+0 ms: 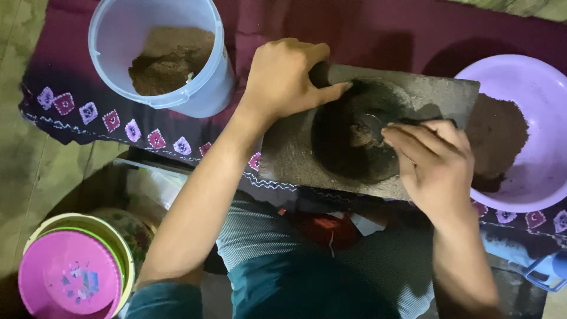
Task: Manually grinding a brown substance into a fine powder using a stone pestle on a stone slab and then transferring the powder to a bowl using a spoon.
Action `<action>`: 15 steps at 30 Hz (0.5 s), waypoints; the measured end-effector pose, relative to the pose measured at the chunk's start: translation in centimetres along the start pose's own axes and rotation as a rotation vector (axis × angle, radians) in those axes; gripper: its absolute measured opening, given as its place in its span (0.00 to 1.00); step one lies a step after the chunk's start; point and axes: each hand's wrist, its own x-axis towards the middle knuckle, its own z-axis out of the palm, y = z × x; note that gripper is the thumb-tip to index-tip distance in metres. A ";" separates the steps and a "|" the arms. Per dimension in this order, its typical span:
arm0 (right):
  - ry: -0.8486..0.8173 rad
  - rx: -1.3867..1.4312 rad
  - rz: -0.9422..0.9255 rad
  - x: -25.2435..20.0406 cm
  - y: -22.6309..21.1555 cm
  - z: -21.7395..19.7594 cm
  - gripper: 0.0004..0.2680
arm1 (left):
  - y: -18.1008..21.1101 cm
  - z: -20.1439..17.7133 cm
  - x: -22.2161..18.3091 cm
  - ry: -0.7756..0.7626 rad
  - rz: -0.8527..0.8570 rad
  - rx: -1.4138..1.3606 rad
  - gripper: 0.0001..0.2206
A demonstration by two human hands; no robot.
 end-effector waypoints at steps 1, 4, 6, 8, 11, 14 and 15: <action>0.050 0.100 0.003 0.1 0.1 0.0 0.08 | 0.0 0.1 0.0 0.005 -0.015 0.008 0.26; 0.139 0.158 0.015 0.3 0.2 0.1 0.07 | 0.0 0.0 -0.2 0.011 -0.020 0.015 0.25; 0.185 0.102 0.028 0.2 0.6 0.2 0.05 | 0.0 0.2 -0.1 0.017 0.003 0.010 0.25; 0.027 0.025 0.019 0.2 1.5 0.8 0.05 | -0.2 0.4 -0.1 0.016 -0.003 0.025 0.28; -0.017 0.064 0.034 0.9 0.2 0.2 0.04 | -0.1 0.2 -0.1 -0.001 -0.023 0.021 0.27; 0.159 0.185 0.016 0.2 0.8 0.5 0.05 | 0.0 0.1 -0.1 -0.030 -0.047 0.012 0.28; 0.155 0.187 0.018 0.4 0.7 0.5 0.05 | -0.2 0.2 -0.2 -0.033 -0.050 0.010 0.28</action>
